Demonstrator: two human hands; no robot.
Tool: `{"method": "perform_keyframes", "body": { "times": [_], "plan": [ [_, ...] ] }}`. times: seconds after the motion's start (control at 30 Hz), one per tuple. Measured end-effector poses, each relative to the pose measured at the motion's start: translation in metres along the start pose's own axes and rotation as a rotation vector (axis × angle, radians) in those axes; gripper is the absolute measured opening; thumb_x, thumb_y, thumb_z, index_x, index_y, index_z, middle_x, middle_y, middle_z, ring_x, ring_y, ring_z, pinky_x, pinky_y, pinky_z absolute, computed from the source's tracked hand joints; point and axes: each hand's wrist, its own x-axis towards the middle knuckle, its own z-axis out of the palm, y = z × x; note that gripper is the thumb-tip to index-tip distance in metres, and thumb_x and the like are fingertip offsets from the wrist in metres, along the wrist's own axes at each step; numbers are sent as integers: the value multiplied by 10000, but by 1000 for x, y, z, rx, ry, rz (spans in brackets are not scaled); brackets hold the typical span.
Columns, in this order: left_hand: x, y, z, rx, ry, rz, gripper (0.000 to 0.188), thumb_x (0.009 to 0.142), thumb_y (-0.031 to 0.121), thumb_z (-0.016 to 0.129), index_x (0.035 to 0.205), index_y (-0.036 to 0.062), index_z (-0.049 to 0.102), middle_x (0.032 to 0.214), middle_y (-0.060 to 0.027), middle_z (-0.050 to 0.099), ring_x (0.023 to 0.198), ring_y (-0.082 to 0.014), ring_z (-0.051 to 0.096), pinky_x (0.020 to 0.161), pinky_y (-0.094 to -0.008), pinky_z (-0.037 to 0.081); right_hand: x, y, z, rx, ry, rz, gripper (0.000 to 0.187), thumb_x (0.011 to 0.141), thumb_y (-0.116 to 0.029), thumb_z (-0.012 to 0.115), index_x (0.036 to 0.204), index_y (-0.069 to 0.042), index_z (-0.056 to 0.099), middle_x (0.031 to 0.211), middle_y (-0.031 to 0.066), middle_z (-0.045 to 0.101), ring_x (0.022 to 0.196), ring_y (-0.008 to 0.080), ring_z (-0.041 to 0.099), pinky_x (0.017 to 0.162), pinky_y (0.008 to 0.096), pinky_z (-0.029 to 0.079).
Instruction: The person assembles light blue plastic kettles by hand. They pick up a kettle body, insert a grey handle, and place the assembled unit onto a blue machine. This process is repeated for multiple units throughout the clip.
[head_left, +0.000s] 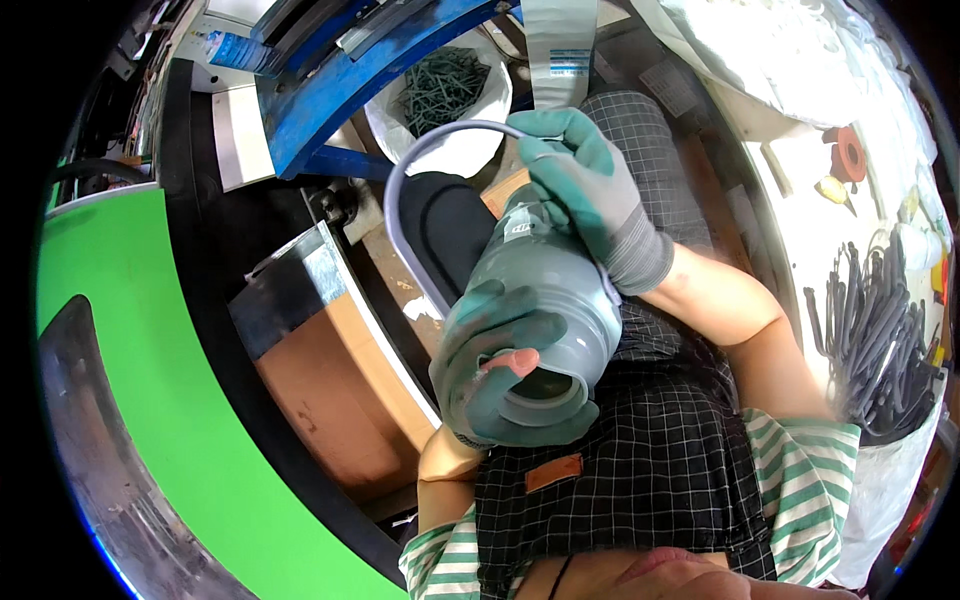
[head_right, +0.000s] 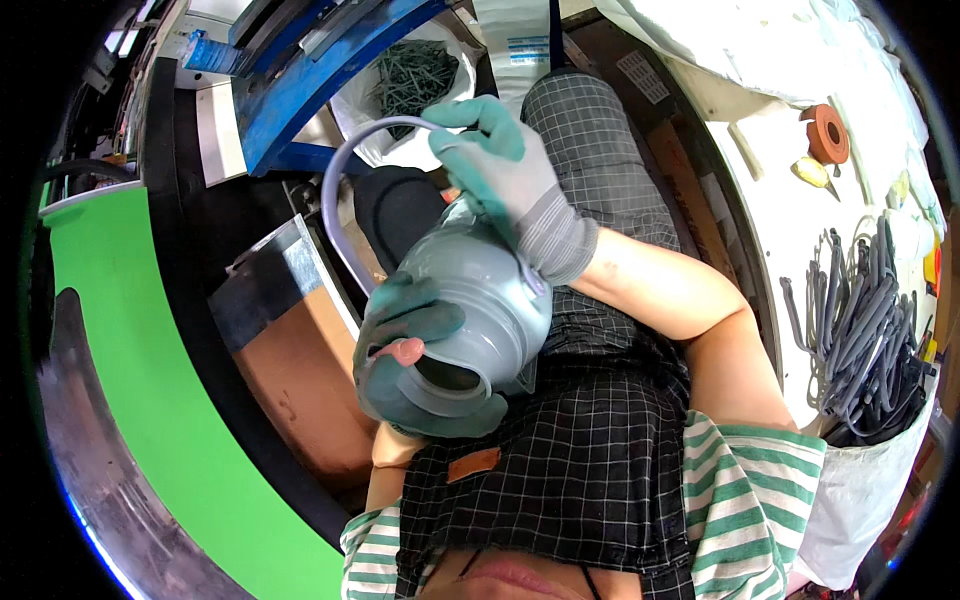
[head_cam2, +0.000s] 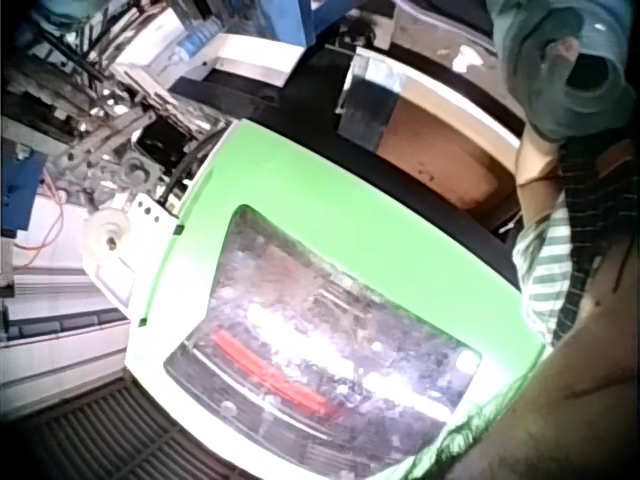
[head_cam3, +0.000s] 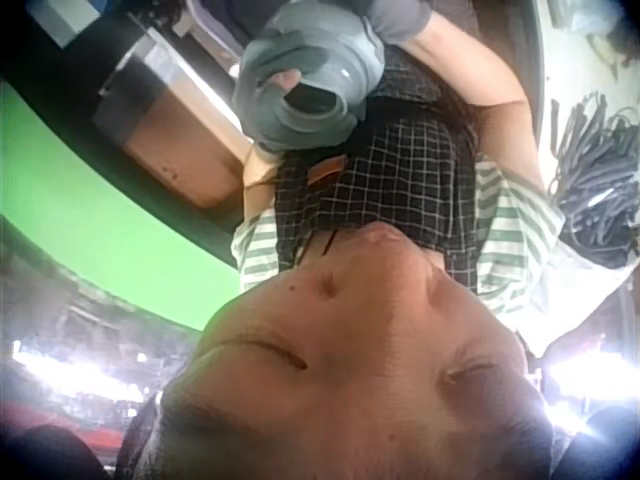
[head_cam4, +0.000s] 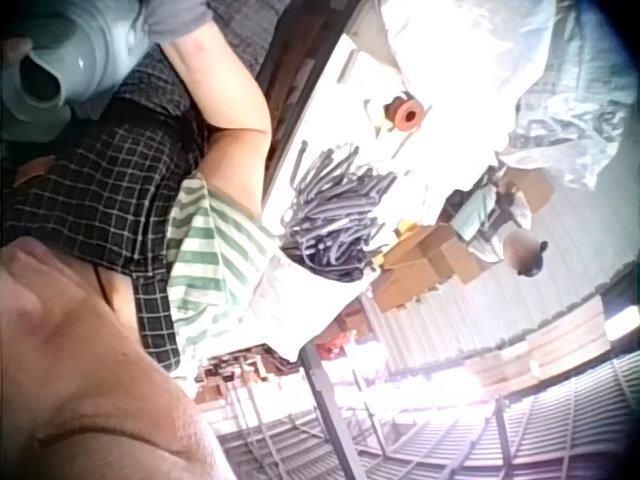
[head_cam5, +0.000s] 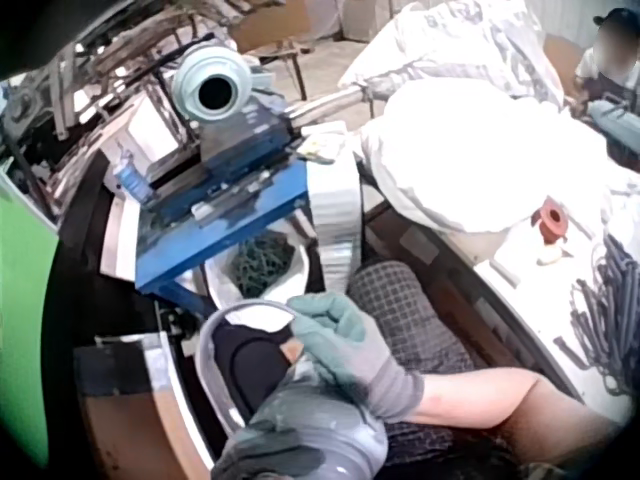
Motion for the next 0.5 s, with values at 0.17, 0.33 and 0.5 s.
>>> {"method": "perform_keyframes", "body": {
  "times": [0.17, 0.33, 0.5],
  "plan": [
    [21, 1, -2, -268, 33, -242, 428, 922, 211, 719, 1298, 17, 659, 1251, -134, 724, 1167, -290, 683, 1088, -431, 518, -19, -3, -4, -339, -554, -1038, 354, 931, -136, 784, 1224, 25, 668, 1072, 103, 749, 918, 159, 737, 758, 310, 595],
    [70, 16, 0, -777, 284, -715, 443, 945, 198, 672, 1340, 7, 612, 1283, -158, 692, 1164, -276, 678, 1064, -402, 532, 12, -29, -8, -190, -186, -494, 452, 977, -135, 702, 1391, 4, 587, 920, -11, 669, 721, 48, 578, 615, 194, 461],
    [64, 0, 6, -414, 133, -339, 367, 1010, 160, 637, 1367, 132, 555, 1372, -217, 643, 1244, -300, 645, 1069, -422, 527, 29, -27, -27, -16, 2, -223, 366, 1017, -153, 672, 1347, 3, 643, 943, 12, 695, 754, 25, 606, 639, 183, 501]
  ]
}}
